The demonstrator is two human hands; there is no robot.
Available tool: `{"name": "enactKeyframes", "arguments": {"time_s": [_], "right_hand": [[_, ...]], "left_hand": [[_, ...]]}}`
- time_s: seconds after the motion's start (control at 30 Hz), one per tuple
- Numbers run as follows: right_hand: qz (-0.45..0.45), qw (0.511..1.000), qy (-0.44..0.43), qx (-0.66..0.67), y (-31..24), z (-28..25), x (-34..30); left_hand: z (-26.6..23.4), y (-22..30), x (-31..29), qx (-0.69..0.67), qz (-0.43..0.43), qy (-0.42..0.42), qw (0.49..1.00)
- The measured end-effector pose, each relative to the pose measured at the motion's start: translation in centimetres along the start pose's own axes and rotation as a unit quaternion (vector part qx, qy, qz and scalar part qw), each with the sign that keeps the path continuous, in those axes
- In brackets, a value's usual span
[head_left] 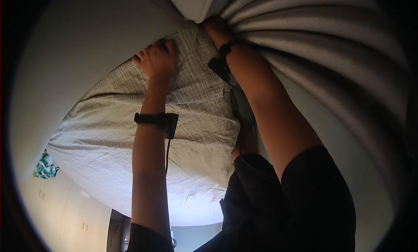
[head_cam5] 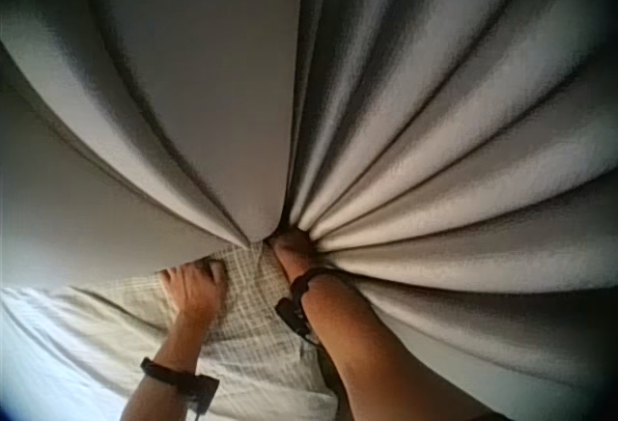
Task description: The person removes a checkered blanket from a bed, spreads a grey duvet cover over the mattress, and tucks in the edges of the cover by hand.
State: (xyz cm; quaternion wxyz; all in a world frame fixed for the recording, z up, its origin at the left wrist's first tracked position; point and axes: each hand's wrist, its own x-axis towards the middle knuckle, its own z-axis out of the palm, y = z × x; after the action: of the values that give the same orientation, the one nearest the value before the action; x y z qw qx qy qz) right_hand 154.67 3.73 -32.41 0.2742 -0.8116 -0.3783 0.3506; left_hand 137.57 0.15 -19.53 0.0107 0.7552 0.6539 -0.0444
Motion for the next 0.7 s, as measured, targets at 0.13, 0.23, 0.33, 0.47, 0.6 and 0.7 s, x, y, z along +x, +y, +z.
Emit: {"name": "enactKeyframes", "arguments": {"time_s": [0.13,0.23,0.33,0.47,0.6,0.7], "right_hand": [[-0.003,1.0,0.005,-0.004,0.8,0.3,-0.1],[-0.01,1.0,0.0,-0.012,1.0,0.6,0.5],[-0.024,0.999,0.0,-0.025,1.2,1.1,0.1],[-0.014,0.996,0.007,-0.089,3.6,-1.6,-0.5],[-0.27,0.934,0.196,-0.13,0.8,-3.4,-9.2],[-0.398,0.91,0.067,-0.096,-4.6,-6.6,-15.3]], "left_hand": [[2.3,-0.4,-2.2,-0.057,0.046,0.2,0.977],[2.9,-2.2,-2.9,-0.107,0.065,0.203,0.971],[3.3,-4.4,-0.9,-0.089,0.074,0.195,0.974],[2.6,-3.5,1.2,-0.062,0.053,0.1,0.992],[4.5,-8.2,4.3,-0.176,-0.016,0.046,0.983],[4.5,-9.4,6.6,-0.151,0.09,-0.043,0.984]]}}
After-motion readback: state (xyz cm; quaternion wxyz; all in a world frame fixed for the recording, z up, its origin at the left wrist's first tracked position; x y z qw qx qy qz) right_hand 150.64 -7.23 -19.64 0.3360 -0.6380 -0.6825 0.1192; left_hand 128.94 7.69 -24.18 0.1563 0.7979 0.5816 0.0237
